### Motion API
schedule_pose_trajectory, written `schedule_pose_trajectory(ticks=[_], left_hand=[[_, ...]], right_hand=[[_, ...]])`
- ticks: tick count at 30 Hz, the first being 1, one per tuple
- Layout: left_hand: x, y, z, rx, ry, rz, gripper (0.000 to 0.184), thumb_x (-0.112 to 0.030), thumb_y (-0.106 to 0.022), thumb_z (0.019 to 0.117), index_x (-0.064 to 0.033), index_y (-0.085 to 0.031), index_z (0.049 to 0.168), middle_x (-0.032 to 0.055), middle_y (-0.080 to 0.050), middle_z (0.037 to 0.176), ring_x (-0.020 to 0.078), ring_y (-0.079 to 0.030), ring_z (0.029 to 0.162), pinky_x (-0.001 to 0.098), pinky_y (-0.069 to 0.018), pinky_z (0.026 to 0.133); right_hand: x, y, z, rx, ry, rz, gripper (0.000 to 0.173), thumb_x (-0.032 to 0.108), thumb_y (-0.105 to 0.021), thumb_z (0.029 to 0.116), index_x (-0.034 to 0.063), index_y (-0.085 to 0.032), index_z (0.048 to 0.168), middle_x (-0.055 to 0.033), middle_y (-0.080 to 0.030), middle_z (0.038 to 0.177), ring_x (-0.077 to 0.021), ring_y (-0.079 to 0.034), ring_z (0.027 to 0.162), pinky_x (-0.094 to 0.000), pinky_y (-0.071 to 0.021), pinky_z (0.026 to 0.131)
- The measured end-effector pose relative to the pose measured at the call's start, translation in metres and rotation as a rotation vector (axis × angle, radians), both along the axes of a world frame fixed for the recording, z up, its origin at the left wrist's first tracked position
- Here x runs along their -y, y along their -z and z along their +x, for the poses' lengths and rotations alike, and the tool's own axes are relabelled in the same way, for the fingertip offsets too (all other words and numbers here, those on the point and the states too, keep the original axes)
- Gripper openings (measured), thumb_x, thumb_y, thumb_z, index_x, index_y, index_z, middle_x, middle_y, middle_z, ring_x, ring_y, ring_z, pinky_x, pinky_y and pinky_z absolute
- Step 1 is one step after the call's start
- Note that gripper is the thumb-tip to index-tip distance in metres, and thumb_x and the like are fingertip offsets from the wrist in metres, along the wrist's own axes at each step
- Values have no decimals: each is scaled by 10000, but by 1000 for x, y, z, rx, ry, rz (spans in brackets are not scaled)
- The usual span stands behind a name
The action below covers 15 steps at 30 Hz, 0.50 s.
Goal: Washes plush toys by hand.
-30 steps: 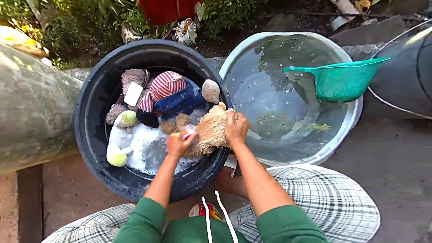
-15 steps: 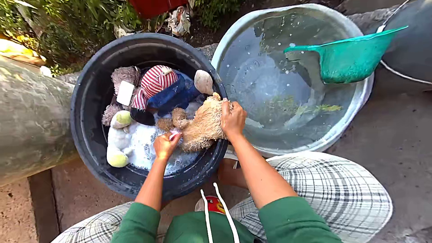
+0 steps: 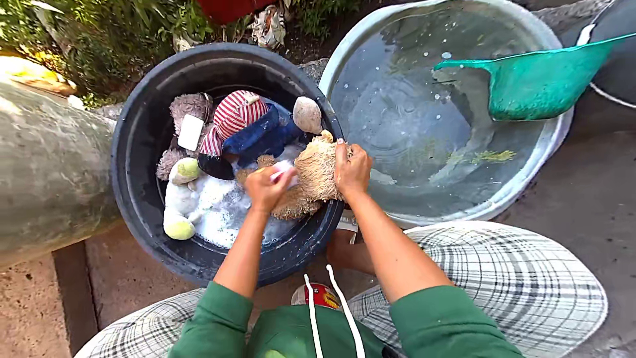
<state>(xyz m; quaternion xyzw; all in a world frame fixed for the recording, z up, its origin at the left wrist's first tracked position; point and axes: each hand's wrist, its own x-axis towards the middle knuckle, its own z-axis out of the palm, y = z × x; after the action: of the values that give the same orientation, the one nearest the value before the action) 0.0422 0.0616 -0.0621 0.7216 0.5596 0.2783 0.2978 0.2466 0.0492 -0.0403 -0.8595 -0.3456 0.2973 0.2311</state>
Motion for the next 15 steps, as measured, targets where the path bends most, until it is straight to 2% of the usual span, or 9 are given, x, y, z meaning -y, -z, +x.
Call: schedule_pose_trajectory(ticks=[2, 4, 6, 8, 10, 11, 12, 13, 15], left_hand=[[-4, -37, 55, 367, 179, 256, 398, -298, -735, 896, 2, -652, 649, 117, -671, 637, 200, -672, 608, 403, -570, 601], [-3, -36, 73, 421, 313, 317, 439, -342, -739, 890, -29, -597, 618, 104, -627, 612, 204, -630, 581, 388, -519, 557], [-8, 5, 25, 43, 323, 169, 411, -367, -738, 907, 1, -705, 728, 145, -714, 713, 289, -724, 695, 501, -595, 666], [-25, 35, -33, -366, 230, -131, 499, -496, -642, 963, -17, -783, 962, 221, -758, 894, 434, -740, 906, 676, -550, 816], [-33, 37, -50, -449, 114, -195, 590, -570, -592, 960, -6, -759, 914, 258, -743, 901, 496, -718, 933, 731, -503, 806], [-30, 25, -39, -379, 64, -151, 585, -547, -610, 959, 16, -751, 878, 256, -737, 872, 476, -720, 905, 700, -515, 806], [-20, 11, -21, -222, 30, -47, 527, -478, -656, 947, 23, -737, 805, 221, -724, 787, 404, -724, 800, 619, -545, 752], [-12, -2, 5, 3, 44, 93, 454, -384, -701, 926, 22, -704, 723, 172, -696, 697, 309, -703, 677, 513, -565, 662], [3, -18, 53, 367, 181, 257, 401, -298, -736, 887, -7, -622, 636, 117, -647, 626, 212, -651, 595, 399, -547, 579]], right_hand=[[0, 0, 2, 10, -20, -1, 559, 462, -405, 1061, -32, -656, 985, -224, -670, 891, -396, -673, 900, -601, -500, 776], [-1, 0, 3, 12, -29, -1, 548, 440, -436, 1070, -52, -671, 1018, -250, -687, 929, -411, -683, 934, -608, -510, 811], [-2, 3, 1, 6, -24, 26, 547, 445, -402, 1063, -30, -644, 943, -207, -649, 836, -372, -662, 848, -576, -489, 742], [-2, 3, 2, -5, -4, 20, 549, 453, -394, 1063, -18, -640, 925, -195, -638, 815, -363, -657, 828, -573, -481, 721], [-1, 2, 3, -7, 11, 4, 555, 470, -397, 1059, -7, -655, 944, -189, -650, 825, -362, -664, 837, -578, -484, 719], [-2, 2, 3, -11, 9, 7, 556, 467, -398, 1062, -12, -659, 953, -193, -654, 838, -365, -664, 850, -581, -483, 733], [0, 1, 1, -16, 4, 6, 556, 461, -395, 1062, -16, -660, 955, -198, -656, 851, -367, -664, 864, -583, -484, 749], [-1, 2, 2, -9, 0, 19, 555, 456, -396, 1062, -20, -659, 949, -202, -655, 851, -369, -663, 866, -582, -485, 755], [-1, 1, 3, 4, -15, 44, 553, 446, -399, 1060, -31, -643, 923, -202, -642, 829, -368, -653, 844, -576, -478, 747]])
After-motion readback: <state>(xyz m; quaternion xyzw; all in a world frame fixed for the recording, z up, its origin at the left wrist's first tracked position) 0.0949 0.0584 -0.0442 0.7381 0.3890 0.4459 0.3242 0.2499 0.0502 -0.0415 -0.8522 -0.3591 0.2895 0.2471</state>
